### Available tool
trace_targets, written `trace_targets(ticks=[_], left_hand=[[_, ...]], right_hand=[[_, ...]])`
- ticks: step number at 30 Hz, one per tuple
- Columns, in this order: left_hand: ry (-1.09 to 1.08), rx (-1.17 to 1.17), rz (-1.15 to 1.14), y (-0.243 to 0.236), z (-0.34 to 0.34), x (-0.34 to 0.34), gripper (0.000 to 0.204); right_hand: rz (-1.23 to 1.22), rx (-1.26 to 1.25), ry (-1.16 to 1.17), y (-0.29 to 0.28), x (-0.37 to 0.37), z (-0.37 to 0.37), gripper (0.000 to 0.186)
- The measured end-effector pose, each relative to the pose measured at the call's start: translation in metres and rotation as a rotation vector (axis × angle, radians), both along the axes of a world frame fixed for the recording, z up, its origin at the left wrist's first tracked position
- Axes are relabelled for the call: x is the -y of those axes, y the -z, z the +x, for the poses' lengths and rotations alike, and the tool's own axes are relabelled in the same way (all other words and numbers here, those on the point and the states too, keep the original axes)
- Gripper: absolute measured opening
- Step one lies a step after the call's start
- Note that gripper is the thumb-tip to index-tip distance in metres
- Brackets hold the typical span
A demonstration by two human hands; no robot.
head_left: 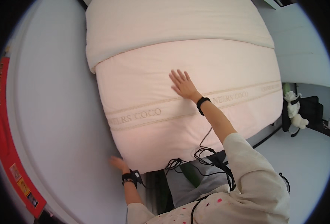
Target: Making the bed by straightening the duvet and smoothing the sheets.
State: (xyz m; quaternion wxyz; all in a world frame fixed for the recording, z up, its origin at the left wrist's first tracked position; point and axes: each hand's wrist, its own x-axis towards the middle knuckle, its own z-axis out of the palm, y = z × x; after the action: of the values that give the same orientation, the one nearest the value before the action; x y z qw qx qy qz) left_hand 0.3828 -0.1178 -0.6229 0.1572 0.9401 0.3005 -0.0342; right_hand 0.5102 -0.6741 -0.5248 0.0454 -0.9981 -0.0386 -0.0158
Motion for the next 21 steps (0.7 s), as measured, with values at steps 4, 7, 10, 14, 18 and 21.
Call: trace_targets(ticks=[4, 7, 10, 14, 18, 21], left_hand=[[0.263, 0.249, -0.146, -0.056, 0.079, 0.128, 0.047], [0.427, 0.357, -0.156, -0.074, 0.087, 0.174, 0.049], [0.574, 0.056, -0.078, -0.083, 0.042, 0.238, 0.060], [0.490, -0.206, 0.092, -0.090, -0.036, 0.245, 0.073], [0.224, -0.455, -0.016, -0.107, -0.117, 0.210, 0.081], [-0.313, -0.712, -0.802, -0.121, -0.190, 0.162, 0.089]], right_hand=[[0.079, -0.161, -0.229, -0.001, -0.021, -0.096, 0.062], [0.272, -0.301, -0.347, -0.013, -0.062, -0.168, 0.060], [0.170, -0.306, -0.569, -0.019, -0.052, -0.246, 0.059], [0.112, -0.402, -0.816, -0.018, -0.004, -0.322, 0.057], [0.030, -0.309, -0.916, 0.057, 0.028, -0.418, 0.055], [0.091, -0.229, -0.814, 0.125, 0.046, -0.490, 0.038]])
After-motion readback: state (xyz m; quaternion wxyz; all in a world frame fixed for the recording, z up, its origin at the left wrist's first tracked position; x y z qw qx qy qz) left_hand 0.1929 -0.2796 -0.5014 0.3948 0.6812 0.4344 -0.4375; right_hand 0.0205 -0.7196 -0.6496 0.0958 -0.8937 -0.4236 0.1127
